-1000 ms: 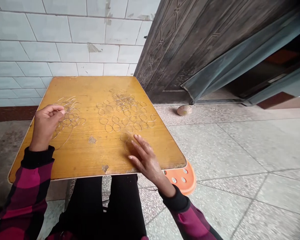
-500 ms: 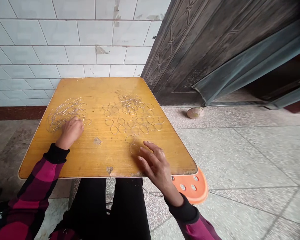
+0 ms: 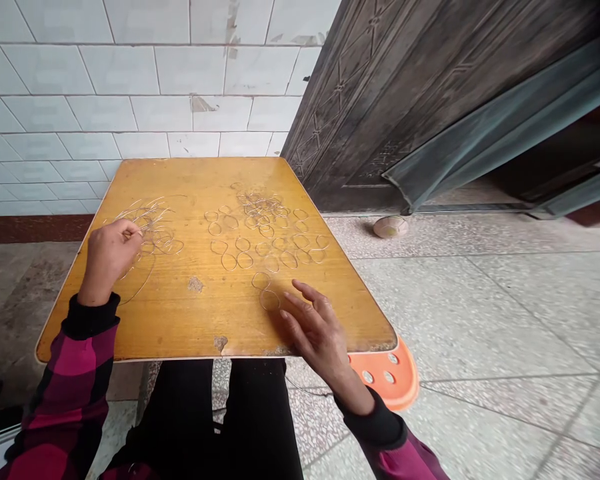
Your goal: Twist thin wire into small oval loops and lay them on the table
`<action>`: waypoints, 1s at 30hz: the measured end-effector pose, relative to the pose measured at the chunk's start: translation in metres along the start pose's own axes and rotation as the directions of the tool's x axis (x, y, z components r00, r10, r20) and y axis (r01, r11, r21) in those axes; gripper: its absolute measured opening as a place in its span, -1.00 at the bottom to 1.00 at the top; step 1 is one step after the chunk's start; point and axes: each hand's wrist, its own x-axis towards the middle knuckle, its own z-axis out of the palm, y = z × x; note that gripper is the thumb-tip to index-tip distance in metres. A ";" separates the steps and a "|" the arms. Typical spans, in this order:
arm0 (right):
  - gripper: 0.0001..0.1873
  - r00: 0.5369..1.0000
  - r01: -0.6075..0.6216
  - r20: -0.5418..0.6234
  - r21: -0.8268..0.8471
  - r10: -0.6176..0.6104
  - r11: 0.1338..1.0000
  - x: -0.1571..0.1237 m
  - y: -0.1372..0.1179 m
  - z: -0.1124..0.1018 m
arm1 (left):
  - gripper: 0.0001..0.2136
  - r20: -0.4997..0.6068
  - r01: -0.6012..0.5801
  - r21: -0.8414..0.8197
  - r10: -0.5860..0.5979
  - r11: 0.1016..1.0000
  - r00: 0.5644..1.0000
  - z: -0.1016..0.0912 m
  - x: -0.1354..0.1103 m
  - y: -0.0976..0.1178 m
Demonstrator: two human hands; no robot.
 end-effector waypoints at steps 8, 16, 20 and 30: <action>-0.60 0.999 0.042 -0.024 0.066 -0.041 0.997 0.018 0.001 -0.001 | -0.81 -0.285 -0.021 0.350 0.128 0.937 0.950 -0.024 -0.005 -0.005; -0.68 0.998 -0.019 -0.050 0.240 0.031 0.971 0.038 -0.010 -0.016 | -0.88 -0.615 -0.249 0.122 0.270 0.961 0.740 -0.013 -0.018 0.014; -0.78 0.941 -0.339 0.223 0.572 0.256 0.747 0.060 -0.024 -0.017 | -0.85 -0.517 -0.616 0.126 0.582 0.777 0.628 0.013 -0.037 0.026; -0.65 0.581 -0.800 0.813 0.559 -0.049 -0.217 0.101 -0.072 0.023 | -0.79 -0.282 -0.897 0.299 0.928 0.326 0.243 0.039 -0.065 0.049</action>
